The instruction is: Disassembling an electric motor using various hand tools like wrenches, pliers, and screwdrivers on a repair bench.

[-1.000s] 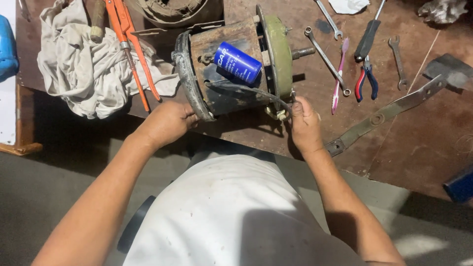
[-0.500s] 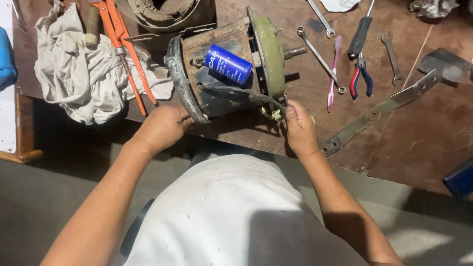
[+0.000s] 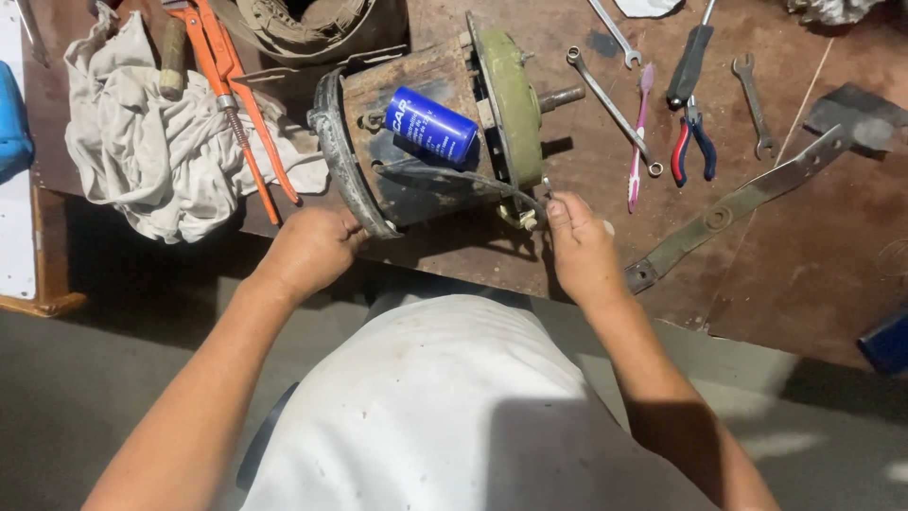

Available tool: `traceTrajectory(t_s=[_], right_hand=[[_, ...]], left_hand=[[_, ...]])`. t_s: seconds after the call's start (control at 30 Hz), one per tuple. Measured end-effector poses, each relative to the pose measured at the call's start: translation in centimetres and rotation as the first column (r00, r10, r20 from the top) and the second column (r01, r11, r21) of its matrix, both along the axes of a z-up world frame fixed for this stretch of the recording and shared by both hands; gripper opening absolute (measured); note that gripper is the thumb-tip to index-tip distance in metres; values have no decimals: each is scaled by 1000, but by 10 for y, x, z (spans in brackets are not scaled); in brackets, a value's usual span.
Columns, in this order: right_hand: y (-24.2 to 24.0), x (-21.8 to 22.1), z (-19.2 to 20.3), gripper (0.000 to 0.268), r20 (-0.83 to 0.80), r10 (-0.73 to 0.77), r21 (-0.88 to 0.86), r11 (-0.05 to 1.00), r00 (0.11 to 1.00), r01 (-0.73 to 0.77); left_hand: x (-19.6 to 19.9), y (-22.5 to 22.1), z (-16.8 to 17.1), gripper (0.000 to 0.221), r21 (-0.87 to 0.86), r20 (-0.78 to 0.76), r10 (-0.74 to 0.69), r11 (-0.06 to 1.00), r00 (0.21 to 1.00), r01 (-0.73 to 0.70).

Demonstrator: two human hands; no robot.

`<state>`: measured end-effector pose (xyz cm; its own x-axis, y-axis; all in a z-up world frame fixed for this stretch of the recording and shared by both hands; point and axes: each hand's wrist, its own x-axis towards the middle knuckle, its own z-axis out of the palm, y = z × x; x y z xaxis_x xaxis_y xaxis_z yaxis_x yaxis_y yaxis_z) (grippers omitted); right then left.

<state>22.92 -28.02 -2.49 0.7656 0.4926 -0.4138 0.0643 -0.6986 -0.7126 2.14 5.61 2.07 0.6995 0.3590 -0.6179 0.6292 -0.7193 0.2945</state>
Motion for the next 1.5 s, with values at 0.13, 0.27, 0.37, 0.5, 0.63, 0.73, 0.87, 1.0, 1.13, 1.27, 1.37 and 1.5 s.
traceTrajectory(t_s=[0.13, 0.27, 0.37, 0.5, 0.63, 0.73, 0.87, 1.0, 1.13, 1.27, 1.37, 1.5], right_hand=[[6, 19, 19, 35, -102, 24, -100, 994, 994, -34], [41, 24, 102, 44, -225, 39, -249, 964, 974, -96], [65, 19, 179, 62, -255, 26, -322, 940, 967, -110], [65, 18, 194, 35, -135, 78, -336, 934, 988, -120], [71, 42, 143, 33, 148, 290, -238, 938, 945, -250], [101, 72, 125, 37, 264, 319, -233, 937, 910, -261], [118, 94, 104, 37, 172, 260, -242, 946, 950, -215], [114, 92, 128, 39, 309, 165, -201, 974, 937, -105], [67, 67, 169, 18, 133, -221, 120, 971, 966, 206], [-17, 36, 137, 12, -484, -212, 373, 827, 849, 420], [-53, -2, 59, 23, -567, -229, 392, 770, 791, 504], [-33, -21, 4, 56, -629, -221, 486, 636, 745, 599]], left_hand=[[-7, -2, -10, 39, 61, 46, -43, 997, 998, 40], [-13, -4, -19, 38, 126, 116, -68, 991, 991, 54], [-15, -4, -22, 36, 185, 136, -124, 978, 983, 97], [-17, -4, -22, 34, 180, 191, -127, 979, 973, 93], [-20, -3, -31, 34, 188, 229, -134, 978, 964, 92], [-24, 0, -37, 34, 208, 273, -145, 974, 951, 89], [-28, 2, -39, 19, 124, 371, -187, 981, 910, 151], [-22, 6, -27, 21, 32, 284, -127, 992, 950, 122], [-19, 12, -18, 23, -42, 267, -149, 985, 952, 166], [-14, 20, -18, 26, -69, 259, -199, 972, 945, 224], [-7, 16, -6, 31, -63, 214, -173, 980, 961, 190], [-4, 11, 6, 39, -52, 113, -120, 991, 986, 126]])
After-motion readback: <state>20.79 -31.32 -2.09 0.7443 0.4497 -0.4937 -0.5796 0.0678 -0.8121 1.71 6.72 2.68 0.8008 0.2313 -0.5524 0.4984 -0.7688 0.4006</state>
